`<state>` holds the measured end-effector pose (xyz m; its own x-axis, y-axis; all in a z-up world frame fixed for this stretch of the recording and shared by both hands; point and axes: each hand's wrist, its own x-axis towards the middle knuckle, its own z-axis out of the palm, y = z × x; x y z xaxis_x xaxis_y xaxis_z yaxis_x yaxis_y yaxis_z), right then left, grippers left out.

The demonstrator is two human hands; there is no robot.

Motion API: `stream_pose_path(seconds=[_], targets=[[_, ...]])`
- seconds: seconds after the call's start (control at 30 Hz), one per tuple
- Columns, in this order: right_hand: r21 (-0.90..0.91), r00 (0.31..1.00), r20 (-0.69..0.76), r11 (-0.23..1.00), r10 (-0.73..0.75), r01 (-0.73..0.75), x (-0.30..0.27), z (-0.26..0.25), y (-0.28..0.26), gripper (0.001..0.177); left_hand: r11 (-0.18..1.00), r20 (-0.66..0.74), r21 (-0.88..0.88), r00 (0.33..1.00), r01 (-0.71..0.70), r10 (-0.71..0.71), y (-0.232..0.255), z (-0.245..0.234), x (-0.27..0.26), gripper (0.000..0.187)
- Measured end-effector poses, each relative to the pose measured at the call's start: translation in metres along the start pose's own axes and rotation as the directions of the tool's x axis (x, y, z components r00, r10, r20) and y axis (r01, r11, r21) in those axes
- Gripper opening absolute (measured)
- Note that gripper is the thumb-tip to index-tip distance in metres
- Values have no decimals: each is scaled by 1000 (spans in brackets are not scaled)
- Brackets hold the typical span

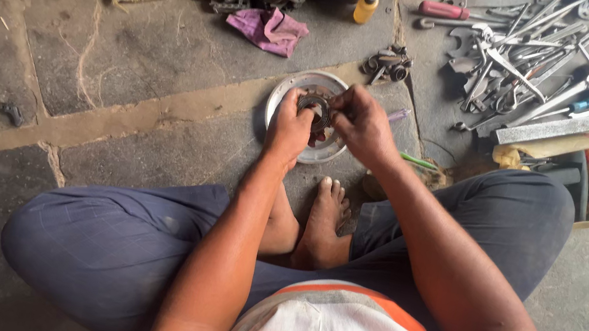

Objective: The person sits on the floor and cleans a small mechanical part by hand, rubbing it inside a metal bowl. They then pour liquid from a yellow bottle onto the part and continue to rub it with their fingers.

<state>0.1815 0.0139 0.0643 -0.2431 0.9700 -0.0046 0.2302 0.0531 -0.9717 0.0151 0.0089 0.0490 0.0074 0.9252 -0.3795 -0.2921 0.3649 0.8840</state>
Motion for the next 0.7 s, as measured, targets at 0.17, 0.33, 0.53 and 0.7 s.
stream_pose_path(seconds=[0.17, 0.33, 0.53, 0.7], targets=[[37, 983, 55, 984, 173, -175, -3, -9, -10, 17, 980, 123, 194, 990, 47, -72, -7, -5, -4, 21], [-38, 943, 271, 981, 195, -192, -2, -23, -10, 18, 845, 274, 497, 959, -199, 65, -11, -16, -3, 22], [242, 993, 46, 963, 111, -119, -4, -17, 12, 17, 998, 114, -34, 992, 62, -58, -25, -8, 0, 28], [-34, 997, -54, 998, 57, -59, -8, -9, 9, 18, 981, 38, -27, 981, 191, -190, -34, -2, -1, 23]])
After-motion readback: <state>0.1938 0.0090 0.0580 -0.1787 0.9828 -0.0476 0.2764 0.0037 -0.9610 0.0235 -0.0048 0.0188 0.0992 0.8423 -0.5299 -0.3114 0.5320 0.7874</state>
